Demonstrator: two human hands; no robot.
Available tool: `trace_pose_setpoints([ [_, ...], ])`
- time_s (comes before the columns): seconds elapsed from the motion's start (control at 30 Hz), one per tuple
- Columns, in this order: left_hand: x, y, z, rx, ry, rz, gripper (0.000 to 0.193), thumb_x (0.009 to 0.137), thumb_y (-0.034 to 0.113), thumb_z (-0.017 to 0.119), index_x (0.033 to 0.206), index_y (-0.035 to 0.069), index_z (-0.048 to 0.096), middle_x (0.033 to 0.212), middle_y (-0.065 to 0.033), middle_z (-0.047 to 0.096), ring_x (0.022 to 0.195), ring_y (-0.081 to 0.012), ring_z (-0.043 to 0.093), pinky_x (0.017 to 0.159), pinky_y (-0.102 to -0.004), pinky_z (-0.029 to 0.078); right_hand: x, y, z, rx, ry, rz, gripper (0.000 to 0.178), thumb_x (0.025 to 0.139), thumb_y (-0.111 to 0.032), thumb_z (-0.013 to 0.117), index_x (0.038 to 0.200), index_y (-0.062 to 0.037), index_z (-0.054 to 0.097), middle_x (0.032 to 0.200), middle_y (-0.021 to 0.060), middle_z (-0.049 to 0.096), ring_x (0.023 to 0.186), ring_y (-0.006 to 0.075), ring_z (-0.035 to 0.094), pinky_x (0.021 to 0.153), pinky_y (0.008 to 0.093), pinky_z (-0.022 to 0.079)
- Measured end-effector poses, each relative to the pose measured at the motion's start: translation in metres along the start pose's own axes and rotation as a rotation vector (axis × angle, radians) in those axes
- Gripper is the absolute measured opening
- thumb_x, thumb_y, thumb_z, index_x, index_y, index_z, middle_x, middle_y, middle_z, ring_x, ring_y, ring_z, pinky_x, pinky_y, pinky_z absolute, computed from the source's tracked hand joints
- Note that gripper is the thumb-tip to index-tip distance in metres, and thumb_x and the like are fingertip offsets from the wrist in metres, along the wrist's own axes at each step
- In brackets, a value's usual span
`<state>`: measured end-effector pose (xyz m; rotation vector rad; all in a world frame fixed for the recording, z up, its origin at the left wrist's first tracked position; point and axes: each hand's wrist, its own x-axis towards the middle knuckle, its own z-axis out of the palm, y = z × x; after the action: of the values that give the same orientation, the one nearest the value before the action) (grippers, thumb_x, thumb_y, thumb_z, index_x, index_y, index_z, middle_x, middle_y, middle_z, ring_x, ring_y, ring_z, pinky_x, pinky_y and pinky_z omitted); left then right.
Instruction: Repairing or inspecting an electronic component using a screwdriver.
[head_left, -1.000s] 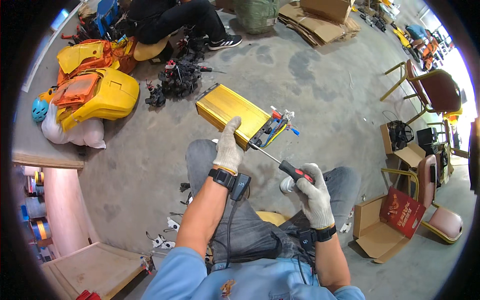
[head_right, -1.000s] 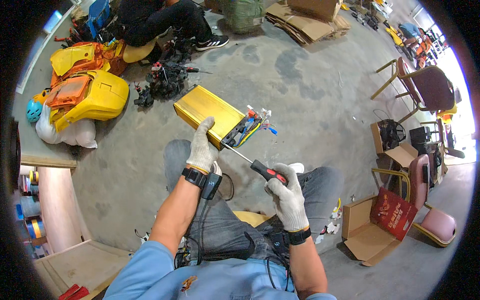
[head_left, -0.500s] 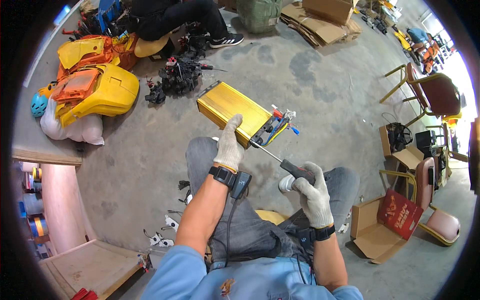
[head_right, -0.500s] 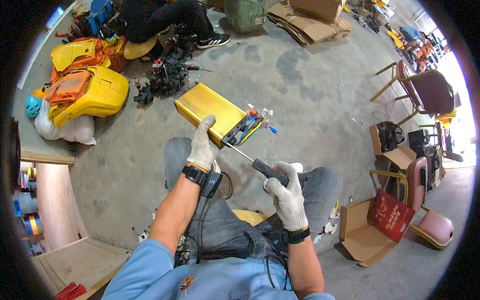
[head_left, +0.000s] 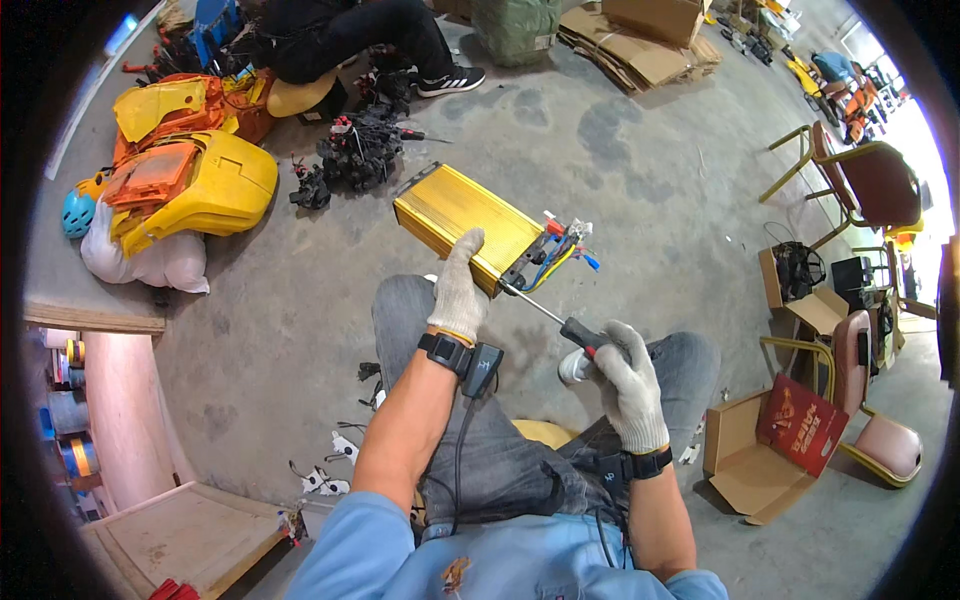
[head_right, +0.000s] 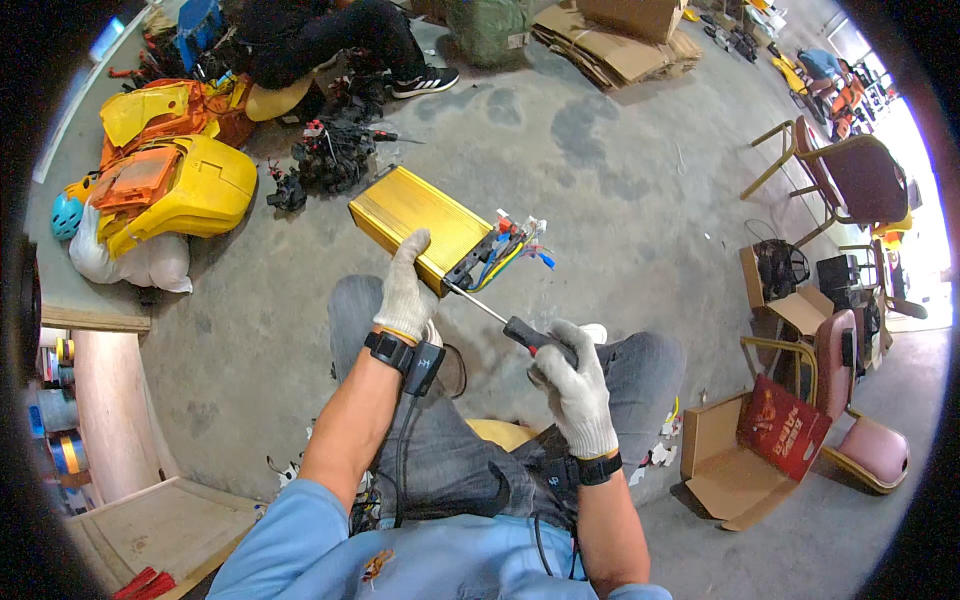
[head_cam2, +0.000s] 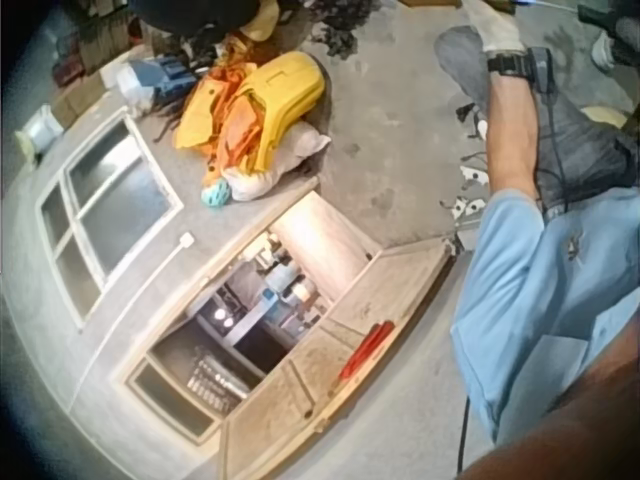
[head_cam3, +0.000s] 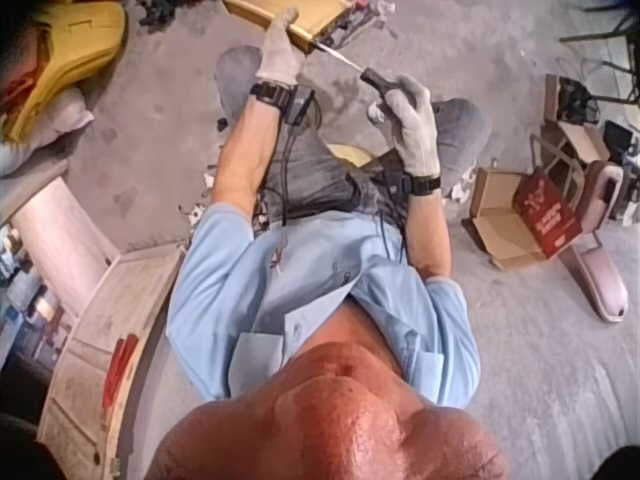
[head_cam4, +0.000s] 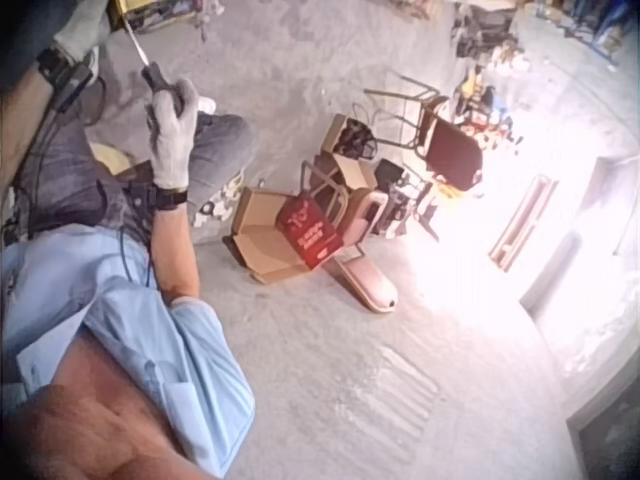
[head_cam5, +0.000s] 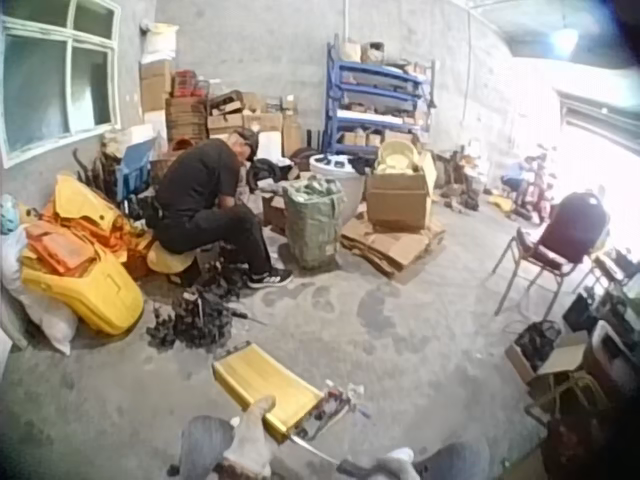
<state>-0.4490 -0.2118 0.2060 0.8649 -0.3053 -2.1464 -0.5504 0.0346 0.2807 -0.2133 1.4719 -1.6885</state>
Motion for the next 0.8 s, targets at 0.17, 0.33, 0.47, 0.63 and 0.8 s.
trace_pose_setpoints([
  [0.17,-0.002,0.004,0.007,-0.008,0.056,-0.009,0.057,0.097,0.012,0.071,0.146,0.001,0.046,0.136,-0.0180,0.061,0.124,-0.0347,0.065,0.105,-0.0502,0.058,0.008,-0.003,-0.013,-0.060,-0.019,0.164,0.040,0.109,-0.027,0.055,0.134,0.0042,0.057,0.107,0.0104,0.065,0.079,0.0124,0.063,0.062,0.0261,0.052],
  [0.33,-0.002,0.005,0.006,-0.017,0.036,-0.013,0.055,0.097,0.011,0.071,0.145,0.001,0.047,0.136,-0.0182,0.061,0.125,-0.0345,0.065,0.106,-0.0498,0.057,0.002,0.000,-0.002,0.097,0.051,0.059,0.037,0.101,-0.011,0.065,0.134,0.0026,0.057,0.104,0.0062,0.057,0.083,0.0144,0.063,0.074,0.0304,0.058],
  [0.47,-0.003,0.000,0.003,-0.024,0.043,0.001,0.054,0.098,0.011,0.069,0.145,0.000,0.046,0.137,-0.0187,0.061,0.125,-0.0349,0.065,0.107,-0.0501,0.056,-0.001,-0.001,0.003,0.020,0.082,0.047,0.039,0.104,-0.018,0.064,0.135,0.0020,0.056,0.105,0.0063,0.057,0.084,0.0135,0.063,0.075,0.0298,0.057],
  [0.63,0.005,0.001,-0.003,-0.007,0.036,0.026,0.054,0.099,0.011,0.069,0.146,-0.001,0.046,0.137,-0.0196,0.061,0.125,-0.0347,0.065,0.108,-0.0497,0.056,0.006,-0.012,-0.008,0.021,-0.035,0.200,0.039,0.108,-0.028,0.057,0.134,0.0003,0.057,0.106,0.0069,0.058,0.085,0.0117,0.062,0.072,0.0236,0.054],
  [0.8,0.004,-0.003,-0.001,0.002,0.064,0.025,0.054,0.099,0.012,0.068,0.146,-0.001,0.045,0.137,-0.0205,0.060,0.126,-0.0353,0.064,0.108,-0.0495,0.056,-0.002,-0.002,0.001,0.019,0.047,0.069,0.037,0.107,-0.026,0.060,0.134,-0.0006,0.057,0.109,0.0077,0.058,0.085,0.0119,0.061,0.070,0.0228,0.051],
])
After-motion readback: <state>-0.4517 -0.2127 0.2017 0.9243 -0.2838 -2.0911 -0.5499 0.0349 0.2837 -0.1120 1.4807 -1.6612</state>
